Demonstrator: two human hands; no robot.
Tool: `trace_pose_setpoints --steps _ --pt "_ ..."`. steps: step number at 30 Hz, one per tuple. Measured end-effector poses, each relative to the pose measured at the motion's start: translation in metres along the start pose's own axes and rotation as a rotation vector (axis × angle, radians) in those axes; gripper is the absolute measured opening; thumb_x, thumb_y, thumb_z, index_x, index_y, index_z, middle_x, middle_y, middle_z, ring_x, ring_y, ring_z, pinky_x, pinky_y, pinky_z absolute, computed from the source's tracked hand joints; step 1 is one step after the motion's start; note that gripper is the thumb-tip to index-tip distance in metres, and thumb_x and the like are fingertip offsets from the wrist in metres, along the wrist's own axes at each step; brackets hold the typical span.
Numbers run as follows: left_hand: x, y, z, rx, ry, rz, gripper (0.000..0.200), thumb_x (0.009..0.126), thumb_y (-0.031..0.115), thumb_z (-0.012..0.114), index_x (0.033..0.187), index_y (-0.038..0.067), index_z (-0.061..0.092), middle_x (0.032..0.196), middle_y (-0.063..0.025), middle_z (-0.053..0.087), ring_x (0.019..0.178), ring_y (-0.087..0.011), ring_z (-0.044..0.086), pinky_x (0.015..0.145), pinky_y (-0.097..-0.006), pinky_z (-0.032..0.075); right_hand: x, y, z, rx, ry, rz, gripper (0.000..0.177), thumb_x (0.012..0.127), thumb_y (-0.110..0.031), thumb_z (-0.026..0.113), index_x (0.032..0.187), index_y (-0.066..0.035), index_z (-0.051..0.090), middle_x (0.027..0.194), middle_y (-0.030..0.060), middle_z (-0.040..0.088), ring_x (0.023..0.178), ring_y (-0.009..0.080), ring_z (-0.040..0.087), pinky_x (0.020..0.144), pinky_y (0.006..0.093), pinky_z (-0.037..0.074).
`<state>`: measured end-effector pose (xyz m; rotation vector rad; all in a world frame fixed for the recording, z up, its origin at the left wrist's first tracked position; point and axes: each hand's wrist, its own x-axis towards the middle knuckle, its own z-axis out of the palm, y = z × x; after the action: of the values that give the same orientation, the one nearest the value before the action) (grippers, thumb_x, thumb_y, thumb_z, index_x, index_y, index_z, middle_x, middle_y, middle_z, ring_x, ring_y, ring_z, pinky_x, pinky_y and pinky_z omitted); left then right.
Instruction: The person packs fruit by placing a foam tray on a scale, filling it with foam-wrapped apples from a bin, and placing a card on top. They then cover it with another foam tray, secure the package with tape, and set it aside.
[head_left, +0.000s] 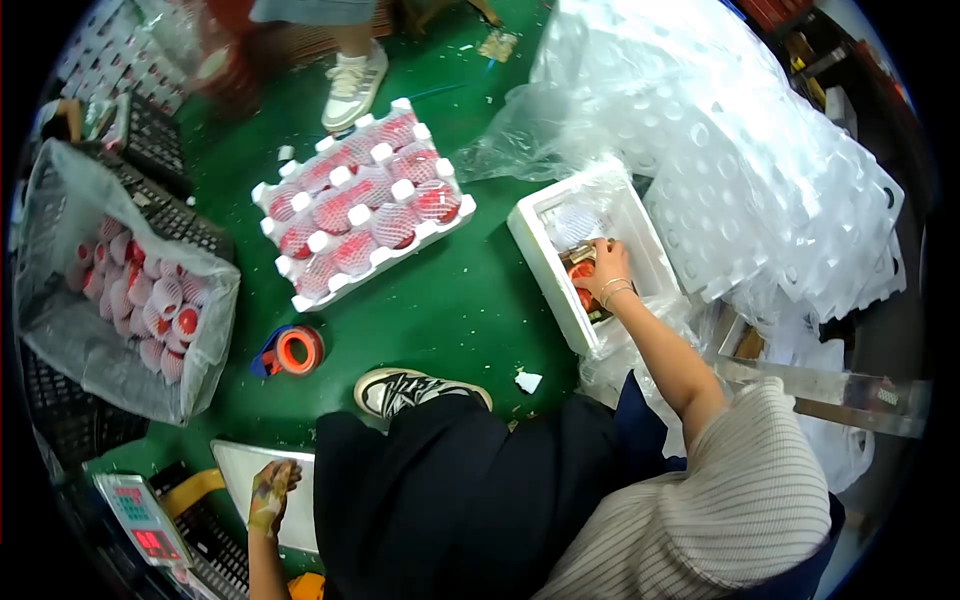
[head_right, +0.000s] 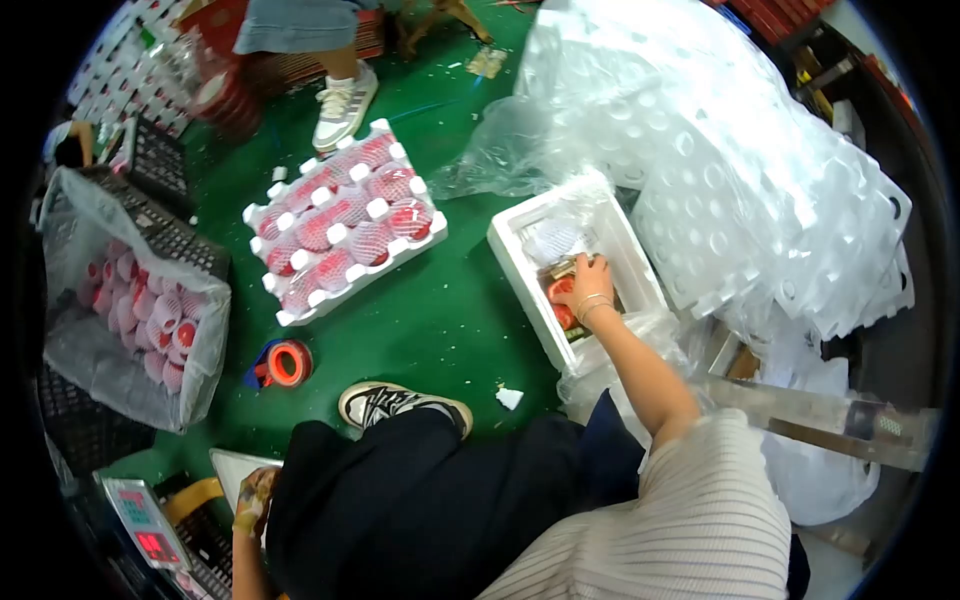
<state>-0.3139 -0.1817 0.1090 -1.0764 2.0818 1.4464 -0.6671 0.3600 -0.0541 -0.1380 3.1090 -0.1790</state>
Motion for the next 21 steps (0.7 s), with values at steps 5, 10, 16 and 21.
trace_pose_setpoints --steps 5,10,16,21 --pt "-0.076 -0.076 -0.029 -0.199 0.272 -0.102 0.037 0.093 0.031 0.059 0.107 -0.004 0.062 0.093 -0.0127 0.069 0.080 -0.0177 0.065 0.073 -0.0279 0.051 0.000 0.013 0.001 0.278 0.127 -0.142 0.026 0.079 -0.014 0.071 0.096 -0.002 0.056 0.086 0.0216 0.062 0.079 0.0413 0.058 0.074 0.0435 0.049" --pt "-0.119 -0.229 -0.035 -0.992 0.123 -0.013 0.031 0.092 0.027 0.055 0.106 0.000 0.061 0.087 -0.0113 0.065 0.077 -0.0207 0.062 0.063 -0.0304 0.050 0.037 -0.006 -0.103 0.482 0.300 -0.083 0.007 0.085 -0.010 0.065 0.088 -0.004 0.063 0.060 0.0150 0.058 0.055 0.0273 0.058 0.054 0.0370 0.045" --pt "-0.129 -0.222 0.009 -0.556 0.396 -0.290 0.032 0.094 0.026 0.052 0.114 0.001 0.059 0.100 -0.0110 0.061 0.091 -0.0228 0.060 0.076 -0.0331 0.048 0.043 0.015 -0.074 0.545 0.183 0.111 0.021 0.081 -0.008 0.068 0.100 -0.008 0.059 0.064 0.0147 0.061 0.059 0.0316 0.059 0.059 0.0394 0.047" --pt "-0.139 -0.215 0.004 -0.290 0.318 -0.430 0.036 0.096 0.026 0.049 0.121 0.001 0.056 0.111 -0.0114 0.058 0.101 -0.0234 0.057 0.084 -0.0328 0.046 0.010 0.069 0.006 0.372 0.135 0.158 0.023 0.080 -0.011 0.070 0.101 -0.010 0.061 0.076 0.0155 0.066 0.072 0.0330 0.063 0.070 0.0408 0.050"
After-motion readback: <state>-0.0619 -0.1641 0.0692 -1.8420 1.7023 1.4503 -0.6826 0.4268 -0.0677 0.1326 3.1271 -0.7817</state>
